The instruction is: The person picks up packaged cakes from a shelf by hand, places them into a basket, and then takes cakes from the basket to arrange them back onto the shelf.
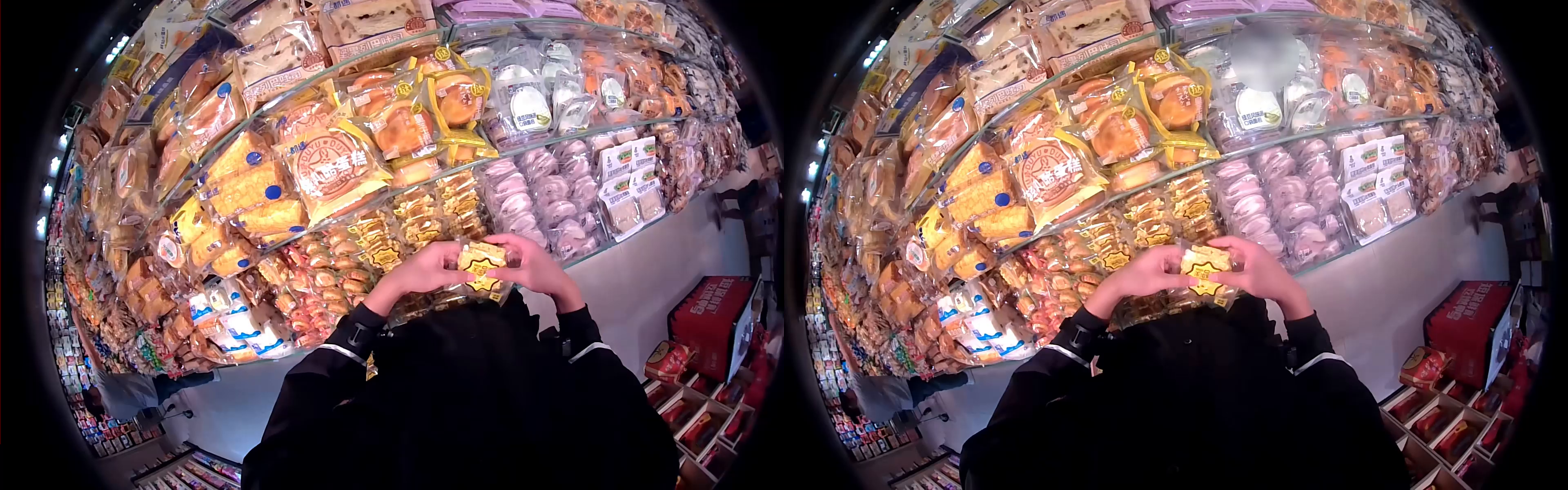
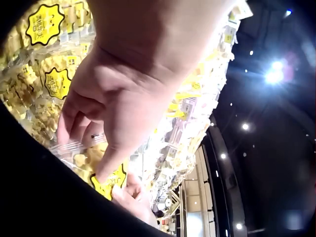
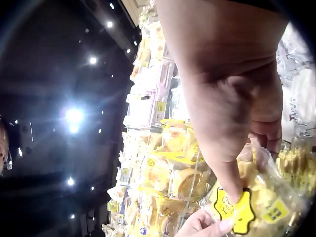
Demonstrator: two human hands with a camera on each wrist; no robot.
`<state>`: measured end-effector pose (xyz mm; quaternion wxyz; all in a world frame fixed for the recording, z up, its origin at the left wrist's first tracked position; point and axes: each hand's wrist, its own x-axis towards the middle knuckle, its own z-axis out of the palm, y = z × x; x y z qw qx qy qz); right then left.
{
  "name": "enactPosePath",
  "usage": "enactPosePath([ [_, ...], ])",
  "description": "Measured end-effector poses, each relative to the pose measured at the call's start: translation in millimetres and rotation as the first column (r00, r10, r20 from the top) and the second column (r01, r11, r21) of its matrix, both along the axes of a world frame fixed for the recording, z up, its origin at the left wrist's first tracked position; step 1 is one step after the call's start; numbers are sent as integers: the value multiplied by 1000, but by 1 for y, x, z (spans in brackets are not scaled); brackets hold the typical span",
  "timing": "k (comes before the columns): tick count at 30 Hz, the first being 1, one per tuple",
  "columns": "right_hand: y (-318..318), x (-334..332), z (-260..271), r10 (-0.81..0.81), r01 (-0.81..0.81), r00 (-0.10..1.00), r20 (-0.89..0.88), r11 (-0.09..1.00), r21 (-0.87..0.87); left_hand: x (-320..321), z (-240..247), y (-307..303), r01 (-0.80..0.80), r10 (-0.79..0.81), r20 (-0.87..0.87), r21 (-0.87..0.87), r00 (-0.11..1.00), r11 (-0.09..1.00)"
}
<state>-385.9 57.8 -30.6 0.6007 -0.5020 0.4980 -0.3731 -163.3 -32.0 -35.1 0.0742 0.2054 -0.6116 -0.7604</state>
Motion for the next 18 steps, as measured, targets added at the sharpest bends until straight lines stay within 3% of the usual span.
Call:
enactPosePath([
  [1,4,-2,-4,1,-1,1000,-1,1000,2,0,-7,2,-1,1,-1,2,1000,1000],
  [3,17,-7,-16,56,-61,998,36,984,165,5,-29,8,-274,269,75,78,960,959],
  [4,23,-6,-30,64,-75,995,78,985,154,8,-31,12,-326,305,132,190,943,926],
  [5,28,-3,-40,65,-77,995,80,984,160,9,-31,19,-328,306,136,196,942,924],
  [7,32,8,-57,-196,95,939,283,938,334,9,-29,32,-446,425,138,341,894,827],
  [8,33,15,-66,-308,185,902,302,909,374,11,-41,36,-435,406,160,266,900,860],
  [11,28,36,-67,-363,189,883,298,855,482,6,-74,35,-447,445,50,66,894,892],
  [13,23,36,-69,-315,160,921,231,844,512,-1,-53,18,-453,493,128,-247,861,856],
  [14,22,33,-82,-319,170,916,243,858,485,-5,-37,11,-382,541,57,-647,839,660],
  [15,19,32,-90,-322,180,912,255,871,456,-10,-26,3,-378,538,58,-649,841,660],
  [17,5,31,-94,-322,217,923,210,888,406,-20,-14,-13,-239,517,36,-858,855,454],
  [18,-2,31,-102,-265,206,952,155,927,313,-25,-14,-17,-171,506,86,-882,858,439],
])
